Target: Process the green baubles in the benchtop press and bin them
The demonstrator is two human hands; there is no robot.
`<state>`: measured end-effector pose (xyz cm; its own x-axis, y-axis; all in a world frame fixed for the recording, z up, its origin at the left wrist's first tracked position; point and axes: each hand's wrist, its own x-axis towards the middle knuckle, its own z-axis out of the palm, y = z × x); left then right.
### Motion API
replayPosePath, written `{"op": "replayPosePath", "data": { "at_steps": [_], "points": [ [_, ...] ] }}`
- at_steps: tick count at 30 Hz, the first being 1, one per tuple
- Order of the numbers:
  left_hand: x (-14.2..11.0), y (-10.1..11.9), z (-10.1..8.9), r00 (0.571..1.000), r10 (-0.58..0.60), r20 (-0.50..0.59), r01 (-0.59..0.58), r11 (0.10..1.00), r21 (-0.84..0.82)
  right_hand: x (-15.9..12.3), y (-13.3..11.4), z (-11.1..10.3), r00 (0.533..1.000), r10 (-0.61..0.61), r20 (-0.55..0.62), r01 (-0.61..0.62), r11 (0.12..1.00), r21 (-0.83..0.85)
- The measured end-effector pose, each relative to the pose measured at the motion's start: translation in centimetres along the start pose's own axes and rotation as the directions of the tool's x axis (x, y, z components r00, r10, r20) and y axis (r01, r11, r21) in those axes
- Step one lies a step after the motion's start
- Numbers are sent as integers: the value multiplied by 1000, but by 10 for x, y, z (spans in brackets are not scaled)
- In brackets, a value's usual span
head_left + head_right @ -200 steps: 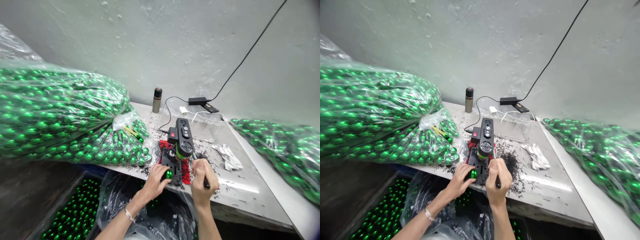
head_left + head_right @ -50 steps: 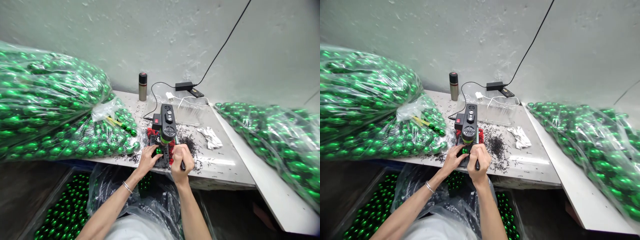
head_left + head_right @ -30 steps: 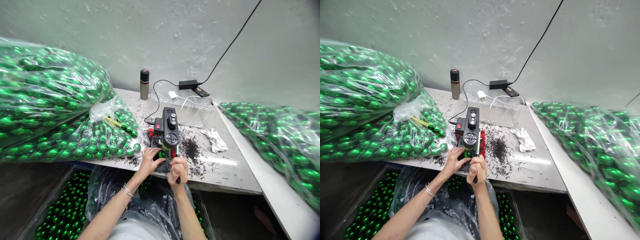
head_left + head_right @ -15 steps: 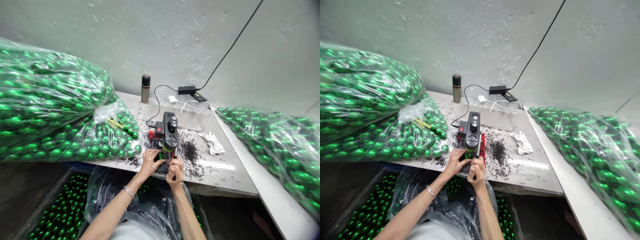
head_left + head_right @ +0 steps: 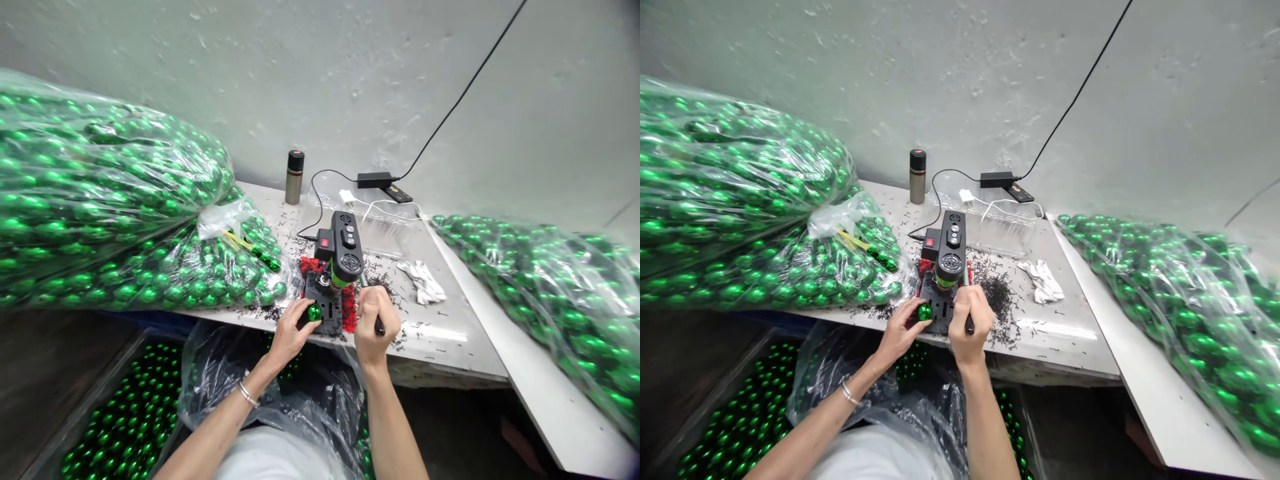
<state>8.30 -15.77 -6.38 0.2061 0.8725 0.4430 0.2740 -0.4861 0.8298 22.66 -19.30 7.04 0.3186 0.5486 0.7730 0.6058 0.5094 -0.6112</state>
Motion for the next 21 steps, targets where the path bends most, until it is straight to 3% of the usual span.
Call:
{"op": "replayPosePath", "data": {
  "at_steps": [8, 12, 15, 18, 21],
  "points": [
    [-45, 14, -35, 999, -29, -35, 30, 999, 42, -15, 11, 4, 999, 4, -54, -3, 1000, 9],
    [-47, 14, -42, 998, 61, -4, -60, 984, 170, -15, 12, 5, 998, -8, -54, 8, 1000, 0],
    [-20, 8, -50, 990, 134, -52, -113, 947, 302, -16, 13, 6, 997, -32, -73, 32, 999, 7],
    [28, 0, -62, 984, 155, -86, -92, 863, 497, -17, 13, 7, 995, -45, -85, 46, 999, 10],
    [73, -2, -73, 998, -33, 57, -16, 722, 692, -17, 13, 7, 996, -52, -75, 52, 999, 6]
  ]
}}
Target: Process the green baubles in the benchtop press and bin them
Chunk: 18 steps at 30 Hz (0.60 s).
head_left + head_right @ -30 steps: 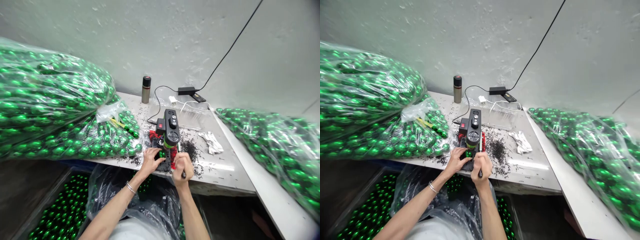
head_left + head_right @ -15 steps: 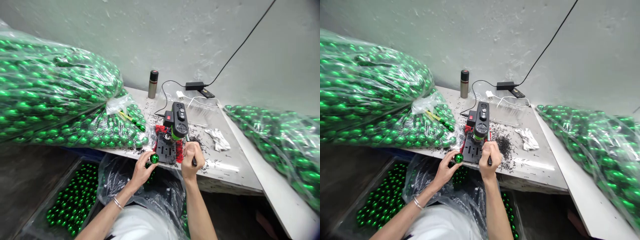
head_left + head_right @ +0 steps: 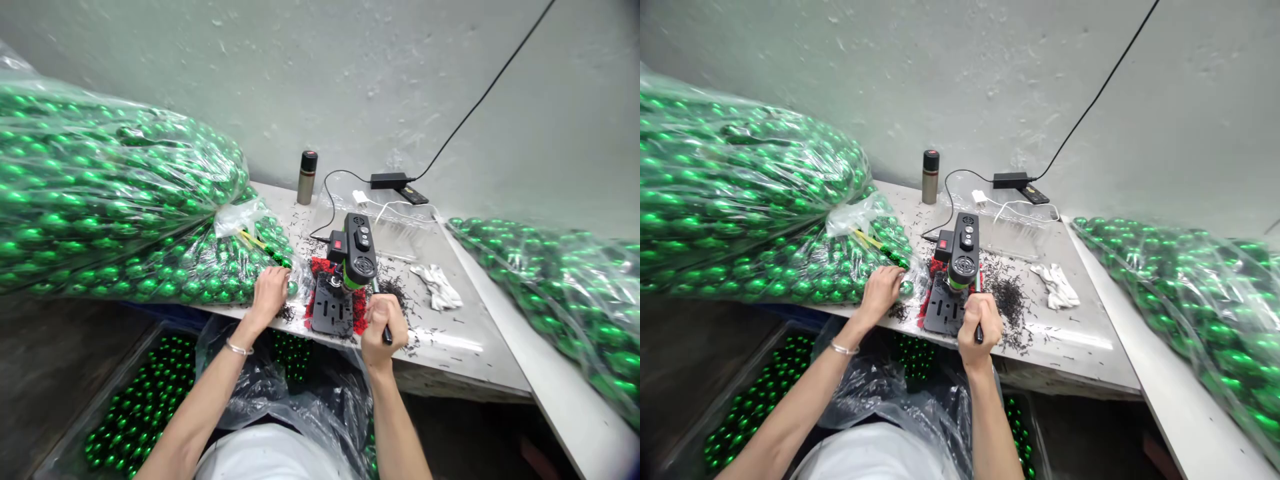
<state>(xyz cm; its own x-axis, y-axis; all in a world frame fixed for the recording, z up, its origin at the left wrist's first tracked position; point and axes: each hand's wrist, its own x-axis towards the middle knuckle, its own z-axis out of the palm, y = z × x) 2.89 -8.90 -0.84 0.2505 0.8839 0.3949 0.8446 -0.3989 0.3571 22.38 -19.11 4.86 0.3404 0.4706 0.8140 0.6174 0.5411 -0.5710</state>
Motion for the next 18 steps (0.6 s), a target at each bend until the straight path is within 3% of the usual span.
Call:
{"op": "replayPosePath", "data": {
  "at_steps": [3, 5, 12, 18],
  "points": [
    [27, -2, -10, 943, 10, 333, -61, 988, 142, -1, -1, 0, 1000, 8, 1, -8, 1000, -14],
    [34, -2, -15, 901, 38, 433, -125, 977, 175, -2, -1, 0, 1000, 14, 0, -14, 1000, -26],
    [20, -15, -9, 906, 196, 376, -252, 962, 107, -7, 5, 1, 1000, 11, -14, -12, 1000, -28],
    [5, -15, 1, 947, 191, 258, -176, 981, -80, -8, 6, 1, 1000, -13, 10, 13, 1000, -12]
  ]
}}
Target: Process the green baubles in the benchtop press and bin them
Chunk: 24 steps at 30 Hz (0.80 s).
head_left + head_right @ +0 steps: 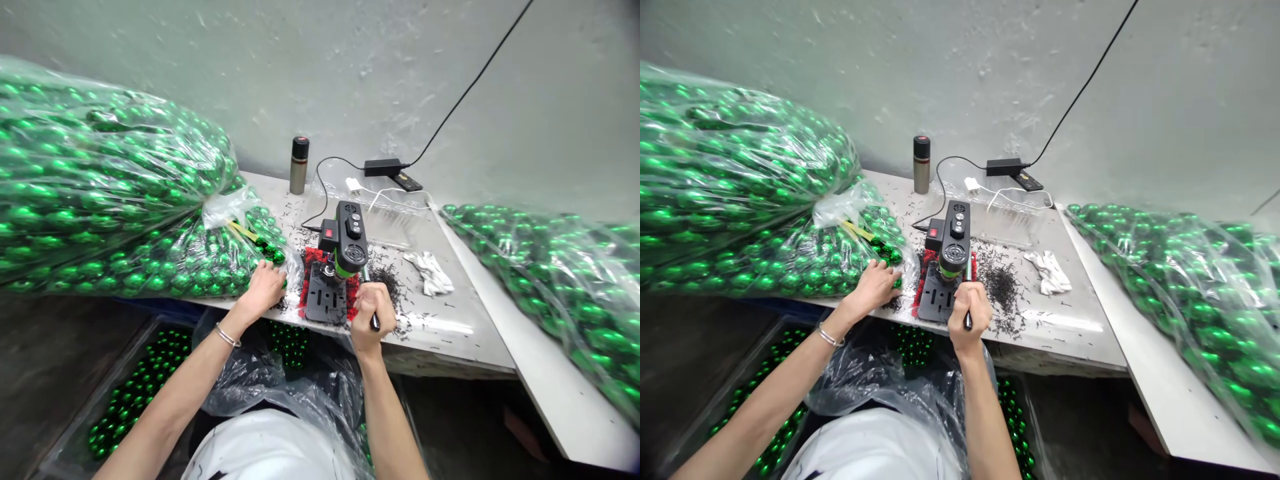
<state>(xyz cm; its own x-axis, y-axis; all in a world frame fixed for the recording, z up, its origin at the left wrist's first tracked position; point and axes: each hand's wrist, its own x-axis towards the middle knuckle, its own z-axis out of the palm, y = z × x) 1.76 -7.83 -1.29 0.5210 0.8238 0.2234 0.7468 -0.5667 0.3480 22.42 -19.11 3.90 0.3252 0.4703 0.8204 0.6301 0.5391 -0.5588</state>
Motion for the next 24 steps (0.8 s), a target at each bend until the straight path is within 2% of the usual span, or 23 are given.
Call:
{"op": "replayPosePath", "data": {
  "at_steps": [3, 5, 6, 8, 10, 11, 13, 15, 17, 19, 21, 24],
  "points": [
    [-2, 6, -7, 997, -60, -50, 53, 990, -133, -1, 1, 1, 1000, -14, -3, 15, 1000, 12],
    [-4, 12, -13, 988, -149, -36, 125, 919, -373, -2, 2, 2, 1000, -19, -11, 19, 1000, 10],
    [-5, 16, -14, 980, -200, 10, 175, 831, -528, -2, 3, 2, 1000, -21, -14, 21, 1000, 8],
    [-9, 25, -12, 950, -260, 173, 290, 533, -795, -3, 4, 2, 999, -27, -19, 27, 1000, 1],
    [-13, 33, -3, 913, -246, 326, 376, 195, -906, -3, 4, 1, 999, -38, -15, 38, 999, -13],
    [-15, 37, 4, 897, -236, 374, 398, 65, -915, -3, 4, 0, 999, -45, -9, 44, 999, -22],
    [-18, 43, 19, 867, -244, 435, 424, -98, -900, -2, 3, -1, 998, -56, 11, 57, 998, -33],
    [-19, 47, 34, 833, -284, 475, 445, -168, -880, -1, 2, -2, 998, -62, 30, 63, 997, -37],
    [-18, 50, 45, 812, -333, 480, 454, -156, -877, 0, 1, -3, 998, -60, 37, 62, 997, -40],
    [-15, 54, 53, 836, -378, 398, 419, -30, -908, 0, 1, -3, 998, -58, 34, 59, 997, -45],
    [-12, 60, 57, 888, -395, 236, 338, 211, -917, 0, 1, -2, 998, -56, 31, 57, 997, -52],
    [-7, 69, 61, 936, -351, 32, 241, 572, -784, 1, 0, -2, 998, -55, 30, 56, 997, -54]
  ]
}}
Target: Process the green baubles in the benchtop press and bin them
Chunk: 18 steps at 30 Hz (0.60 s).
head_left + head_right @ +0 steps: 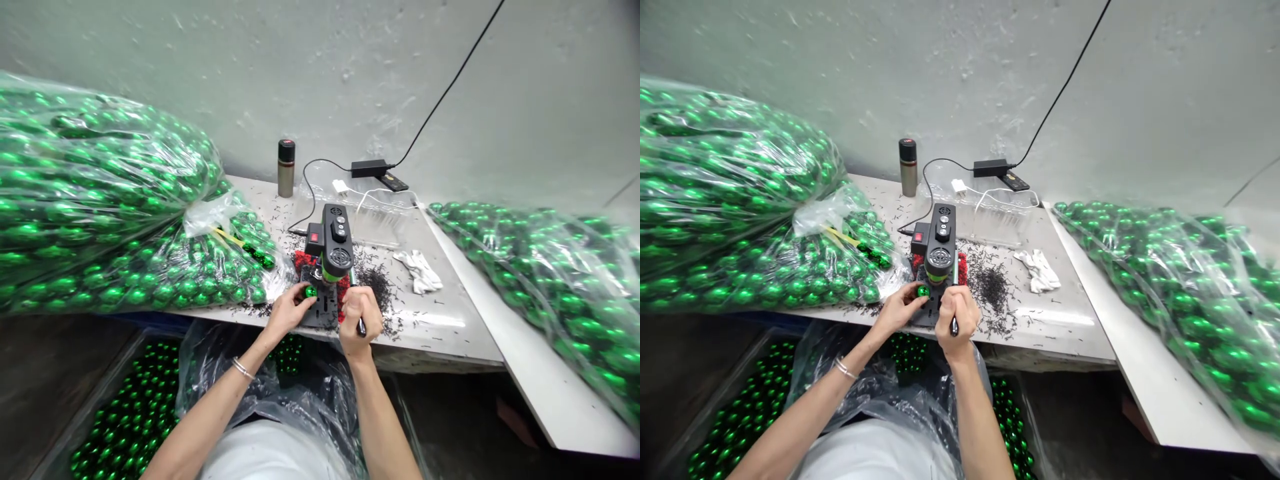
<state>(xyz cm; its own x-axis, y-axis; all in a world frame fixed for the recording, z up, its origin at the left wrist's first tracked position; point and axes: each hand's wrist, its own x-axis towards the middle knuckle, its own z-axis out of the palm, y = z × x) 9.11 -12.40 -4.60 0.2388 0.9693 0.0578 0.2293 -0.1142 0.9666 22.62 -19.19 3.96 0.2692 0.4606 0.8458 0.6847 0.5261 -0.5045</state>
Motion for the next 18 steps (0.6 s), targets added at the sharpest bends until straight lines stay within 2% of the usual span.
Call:
{"op": "replayPosePath", "data": {
  "at_steps": [3, 6, 11, 15, 18],
  "points": [
    [0, 3, 8, 992, 123, -16, -115, 964, 239, 0, 0, 0, 1000, 2, 14, -2, 1000, 7],
    [0, 4, 10, 973, 232, 16, -223, 910, 350, 0, 0, -1, 1000, -6, 23, 6, 1000, 12],
    [2, -1, 9, 934, 345, 94, -356, 866, 353, 0, -1, -1, 1000, -4, 12, 4, 1000, 2],
    [5, -7, 10, 937, 339, 83, -348, 886, 307, -5, 1, -1, 1000, 19, 13, -19, 1000, 1],
    [7, -10, 12, 936, 345, 73, -351, 892, 284, -15, 8, 0, 1000, -14, 26, 14, 1000, 5]
  ]
}}
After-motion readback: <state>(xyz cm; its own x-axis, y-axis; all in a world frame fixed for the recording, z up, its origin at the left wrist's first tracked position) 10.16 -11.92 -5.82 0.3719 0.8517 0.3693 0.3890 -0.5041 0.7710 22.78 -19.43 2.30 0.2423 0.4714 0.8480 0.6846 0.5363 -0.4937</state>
